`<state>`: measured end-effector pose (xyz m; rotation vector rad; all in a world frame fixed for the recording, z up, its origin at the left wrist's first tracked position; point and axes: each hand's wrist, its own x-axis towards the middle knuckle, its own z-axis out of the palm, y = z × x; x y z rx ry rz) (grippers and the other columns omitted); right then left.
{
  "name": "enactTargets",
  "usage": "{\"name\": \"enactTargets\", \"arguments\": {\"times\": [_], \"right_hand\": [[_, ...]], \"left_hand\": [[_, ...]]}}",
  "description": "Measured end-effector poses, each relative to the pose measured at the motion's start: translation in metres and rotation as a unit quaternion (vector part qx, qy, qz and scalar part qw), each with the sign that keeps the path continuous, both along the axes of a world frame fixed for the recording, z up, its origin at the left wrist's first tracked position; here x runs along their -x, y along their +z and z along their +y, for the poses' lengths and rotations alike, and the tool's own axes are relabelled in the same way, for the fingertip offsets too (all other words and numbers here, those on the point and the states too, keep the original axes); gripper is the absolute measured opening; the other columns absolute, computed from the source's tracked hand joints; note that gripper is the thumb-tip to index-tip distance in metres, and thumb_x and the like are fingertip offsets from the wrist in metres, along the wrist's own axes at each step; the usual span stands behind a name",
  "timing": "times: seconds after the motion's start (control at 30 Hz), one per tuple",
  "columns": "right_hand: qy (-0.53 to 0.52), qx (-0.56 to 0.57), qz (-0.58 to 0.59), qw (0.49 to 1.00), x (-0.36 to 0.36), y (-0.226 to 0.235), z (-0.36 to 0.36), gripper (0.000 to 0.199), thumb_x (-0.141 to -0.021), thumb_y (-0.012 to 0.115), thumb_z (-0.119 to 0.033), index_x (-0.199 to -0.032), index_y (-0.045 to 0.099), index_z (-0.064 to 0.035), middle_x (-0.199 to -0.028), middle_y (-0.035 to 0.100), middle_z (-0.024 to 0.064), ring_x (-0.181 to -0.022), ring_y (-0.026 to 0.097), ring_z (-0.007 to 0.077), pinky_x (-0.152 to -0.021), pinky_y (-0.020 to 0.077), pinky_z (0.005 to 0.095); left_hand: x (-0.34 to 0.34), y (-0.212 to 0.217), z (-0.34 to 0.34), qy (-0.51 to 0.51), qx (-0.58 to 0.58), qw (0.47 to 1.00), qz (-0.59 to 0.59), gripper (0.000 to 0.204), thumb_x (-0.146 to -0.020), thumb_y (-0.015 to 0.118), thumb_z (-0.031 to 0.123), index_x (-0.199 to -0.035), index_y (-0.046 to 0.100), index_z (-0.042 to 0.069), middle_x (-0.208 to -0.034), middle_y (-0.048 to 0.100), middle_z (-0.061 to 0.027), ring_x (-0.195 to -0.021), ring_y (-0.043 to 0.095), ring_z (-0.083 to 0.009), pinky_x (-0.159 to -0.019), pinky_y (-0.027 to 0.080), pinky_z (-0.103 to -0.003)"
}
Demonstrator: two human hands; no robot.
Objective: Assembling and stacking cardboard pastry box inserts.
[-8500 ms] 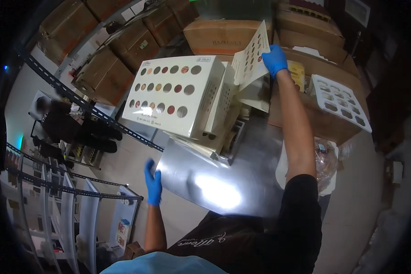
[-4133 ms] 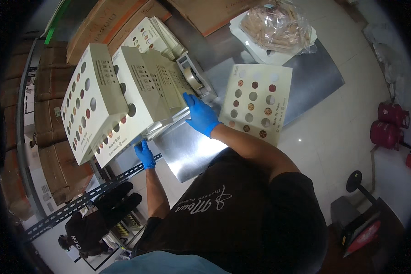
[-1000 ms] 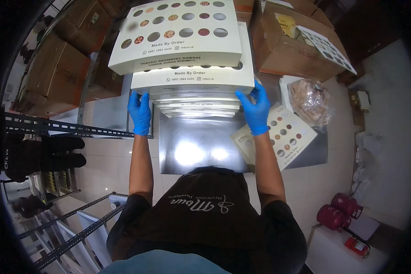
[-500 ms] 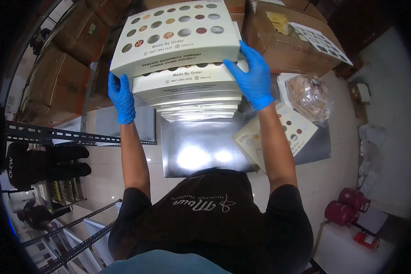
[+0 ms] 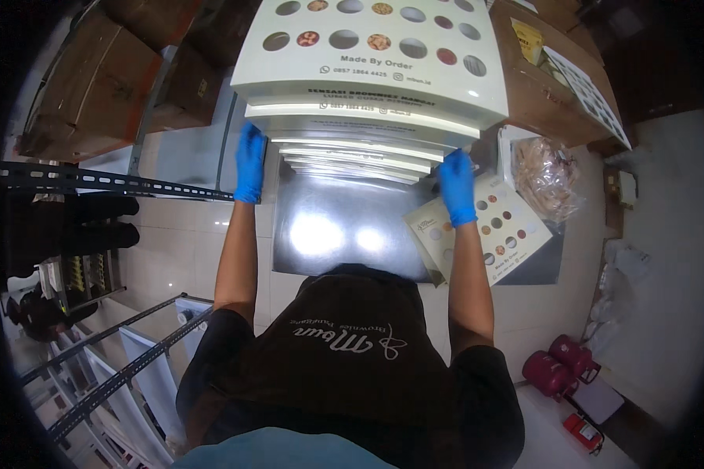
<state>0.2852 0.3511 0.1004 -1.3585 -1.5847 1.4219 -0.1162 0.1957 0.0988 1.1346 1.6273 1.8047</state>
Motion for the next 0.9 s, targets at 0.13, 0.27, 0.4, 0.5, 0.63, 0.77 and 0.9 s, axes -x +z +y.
{"name": "enactTargets", "arguments": {"times": [0.13,0.27,0.4,0.5,0.63,0.77,0.9], "right_hand": [[0.193,0.008,-0.288,0.938,0.027,0.010,-0.039,0.066,-0.073,0.074,-0.023,-0.126,0.046,0.0056,-0.116,0.058,0.0157,-0.100,0.056,0.0183,-0.085,0.0453,0.0306],[0.157,0.085,-0.213,0.961,0.049,0.006,-0.029,0.052,-0.071,0.077,-0.025,-0.111,0.060,0.0036,-0.107,0.064,0.0151,-0.097,0.059,0.0217,-0.086,0.0461,0.0324],[0.119,-0.026,-0.208,0.970,0.033,-0.041,-0.021,0.050,-0.072,0.078,-0.019,-0.114,0.060,0.0021,-0.111,0.063,0.0145,-0.101,0.059,0.0230,-0.088,0.0454,0.0331],[0.123,-0.034,-0.216,0.968,0.039,-0.039,-0.022,0.055,-0.072,0.078,-0.018,-0.118,0.056,0.0022,-0.114,0.061,0.0149,-0.104,0.057,0.0230,-0.090,0.0444,0.0336],[0.105,-0.062,-0.264,0.957,0.032,-0.048,-0.018,0.056,-0.066,0.082,-0.009,-0.115,0.056,0.0026,-0.109,0.062,0.0115,-0.099,0.058,0.0201,-0.086,0.0483,0.0324],[0.107,-0.075,-0.270,0.954,0.013,-0.067,-0.011,0.049,-0.069,0.078,-0.004,-0.113,0.057,0.0043,-0.108,0.062,0.0114,-0.096,0.059,0.0178,-0.083,0.0498,0.0309],[0.125,-0.111,-0.311,0.936,0.022,-0.055,-0.023,0.048,-0.071,0.076,-0.003,-0.114,0.057,0.0047,-0.109,0.062,0.0122,-0.098,0.059,0.0183,-0.085,0.0498,0.0322]], "left_hand": [[-0.019,-0.029,-0.022,-0.072,0.199,0.969,0.130,0.080,-0.079,0.069,0.018,-0.144,0.025,0.006,-0.138,0.043,-0.0175,-0.126,0.043,-0.0270,-0.103,0.035,-0.035],[-0.033,-0.067,-0.013,-0.073,0.194,0.976,0.071,0.087,-0.075,0.074,0.021,-0.145,0.023,0.010,-0.137,0.043,-0.0207,-0.125,0.045,-0.0304,-0.101,0.038,-0.035],[-0.048,-0.079,-0.009,-0.001,0.171,0.983,0.073,0.080,-0.077,0.073,0.024,-0.143,0.029,0.013,-0.136,0.045,-0.0176,-0.118,0.050,-0.0319,-0.092,0.045,-0.035],[-0.047,-0.101,-0.020,0.015,0.133,0.988,0.074,0.078,-0.078,0.072,0.027,-0.142,0.031,0.010,-0.137,0.044,-0.0170,-0.119,0.050,-0.0316,-0.093,0.044,-0.035],[-0.044,-0.108,-0.024,0.041,0.014,0.978,0.204,0.080,-0.074,0.074,0.034,-0.139,0.036,0.006,-0.133,0.049,-0.0115,-0.112,0.055,-0.0294,-0.093,0.045,-0.036],[-0.043,-0.126,-0.024,-0.016,0.034,0.982,0.185,0.068,-0.077,0.070,0.023,-0.136,0.041,0.006,-0.137,0.045,-0.0105,-0.118,0.050,-0.0272,-0.094,0.045,-0.033],[-0.047,-0.135,-0.021,-0.010,0.067,0.977,0.201,0.066,-0.080,0.064,0.029,-0.137,0.039,0.007,-0.135,0.047,-0.0108,-0.114,0.051,-0.0267,-0.094,0.044,-0.034]]}}
